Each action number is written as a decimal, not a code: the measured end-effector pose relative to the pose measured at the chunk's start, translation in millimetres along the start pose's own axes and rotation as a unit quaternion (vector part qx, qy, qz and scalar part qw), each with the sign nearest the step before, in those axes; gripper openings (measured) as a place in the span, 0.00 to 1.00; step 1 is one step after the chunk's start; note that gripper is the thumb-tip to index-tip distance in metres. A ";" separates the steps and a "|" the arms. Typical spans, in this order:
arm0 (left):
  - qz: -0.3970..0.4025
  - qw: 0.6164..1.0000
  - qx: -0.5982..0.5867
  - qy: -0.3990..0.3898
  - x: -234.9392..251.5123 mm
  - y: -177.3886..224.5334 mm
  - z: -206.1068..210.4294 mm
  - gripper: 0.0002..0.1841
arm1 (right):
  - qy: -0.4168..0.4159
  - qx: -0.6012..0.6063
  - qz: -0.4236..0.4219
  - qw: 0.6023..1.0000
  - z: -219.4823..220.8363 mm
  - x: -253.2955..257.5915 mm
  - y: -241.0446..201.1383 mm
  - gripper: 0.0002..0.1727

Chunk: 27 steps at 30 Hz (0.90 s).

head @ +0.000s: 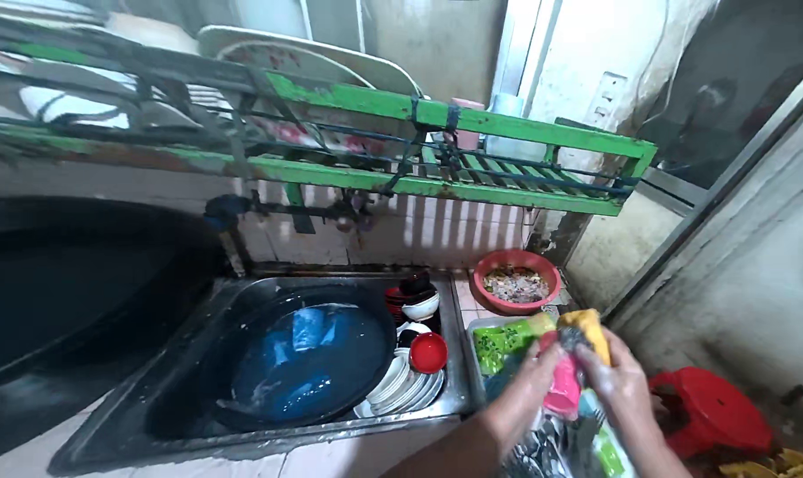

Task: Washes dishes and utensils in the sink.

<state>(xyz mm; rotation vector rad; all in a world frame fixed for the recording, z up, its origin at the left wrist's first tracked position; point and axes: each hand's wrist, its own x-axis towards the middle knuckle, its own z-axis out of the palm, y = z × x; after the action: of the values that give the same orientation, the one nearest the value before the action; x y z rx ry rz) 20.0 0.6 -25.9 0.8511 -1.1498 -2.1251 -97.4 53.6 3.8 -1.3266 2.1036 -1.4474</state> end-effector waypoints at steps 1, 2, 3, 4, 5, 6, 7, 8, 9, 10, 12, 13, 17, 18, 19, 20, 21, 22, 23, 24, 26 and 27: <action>-0.017 0.999 0.034 -0.033 -1.0 4.8 -9.4 0.36 | 0.000 0.060 0.084 0.995 -2.1 14.8 2.1 0.27; -0.028 0.995 0.074 -0.062 0.1 12.6 -19.7 0.43 | -0.003 0.131 0.145 0.981 -6.2 26.9 5.9 0.25; -0.029 0.990 0.110 -0.080 1.1 24.8 -30.1 0.48 | -0.012 0.196 0.177 0.965 -11.3 33.8 10.1 0.22; -0.015 0.988 0.128 -0.085 2.1 38.1 -40.3 0.46 | -0.024 0.244 0.193 0.950 -15.7 35.7 12.4 0.19; 0.016 0.989 0.128 -0.076 3.8 49.6 -49.8 0.38 | -0.040 0.260 0.200 0.944 -18.2 35.1 13.7 0.15; 0.060 0.989 0.121 -0.056 7.7 56.0 -57.8 0.28 | -0.061 0.235 0.198 0.950 -18.3 31.5 14.0 0.14; 0.094 0.988 0.117 -0.027 11.7 59.0 -63.1 0.21 | -0.077 0.169 0.180 0.966 -14.9 23.8 11.9 0.16; 0.115 0.985 0.132 0.008 14.6 60.2 -63.6 0.18 | -0.087 0.080 0.144 0.983 -9.1 13.6 6.7 0.19; 0.126 0.978 0.165 0.032 18.2 61.4 -60.8 0.19 | -0.097 -0.017 0.072 0.993 -2.0 1.1 -1.7 0.19; 0.122 0.970 0.209 0.037 23.4 63.6 -57.1 0.22 | -0.100 -0.100 -0.036 0.989 4.3 -11.4 -9.1 0.16; 0.095 0.950 0.294 0.034 36.4 69.6 -48.6 0.25 | -0.069 -0.158 -0.190 0.966 13.0 -23.3 -11.0 0.12; 0.091 0.946 0.309 0.038 41.6 73.7 -44.1 0.26 | -0.069 -0.110 -0.156 0.979 12.3 -23.9 -11.4 0.12; 0.146 0.986 -0.033 0.069 45.7 61.7 -12.1 0.29 | -0.049 0.436 0.153 0.885 13.0 -12.6 -29.7 0.13; 0.127 0.986 -0.099 0.053 39.4 53.9 -2.4 0.33 | -0.030 0.475 0.172 0.863 16.4 -13.6 -35.9 0.12; 0.102 0.986 -0.125 0.040 34.4 43.9 3.5 0.36 | -0.007 0.427 0.160 0.890 21.9 -15.4 -38.3 0.12; 0.077 0.990 -0.113 0.038 30.2 33.9 6.1 0.37 | 0.015 0.299 0.120 0.947 28.3 -17.3 -33.1 0.11; 0.059 0.993 -0.095 0.041 30.0 23.3 8.2 0.36 | 0.008 0.120 0.060 0.991 31.4 -20.1 -20.0 0.12; 0.049 0.994 -0.084 0.053 31.5 13.4 12.7 0.35 | -0.028 -0.064 -0.029 0.997 30.6 -22.6 -1.7 0.14; 0.044 0.992 -0.081 0.085 35.2 4.1 19.4 0.34 | -0.063 -0.193 -0.109 0.973 29.8 -21.9 21.4 0.17; 0.041 0.988 -0.084 0.120 38.4 -2.7 26.0 0.35 | -0.086 -0.274 -0.154 0.945 28.5 -21.0 39.6 0.19; 0.043 0.982 -0.100 0.153 40.8 -11.4 33.9 0.37 | -0.076 -0.282 -0.164 0.942 27.1 -20.6 56.3 0.20; 0.046 0.983 -0.109 0.142 40.2 -12.4 32.8 0.37 | -0.066 -0.241 -0.110 0.962 25.9 -21.3 49.4 0.20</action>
<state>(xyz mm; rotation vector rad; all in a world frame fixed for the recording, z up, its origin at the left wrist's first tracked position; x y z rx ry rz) -32.4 -6.4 -33.1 0.9413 -0.7796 -1.9358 -95.2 59.2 -55.7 -1.8235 2.3682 -0.9045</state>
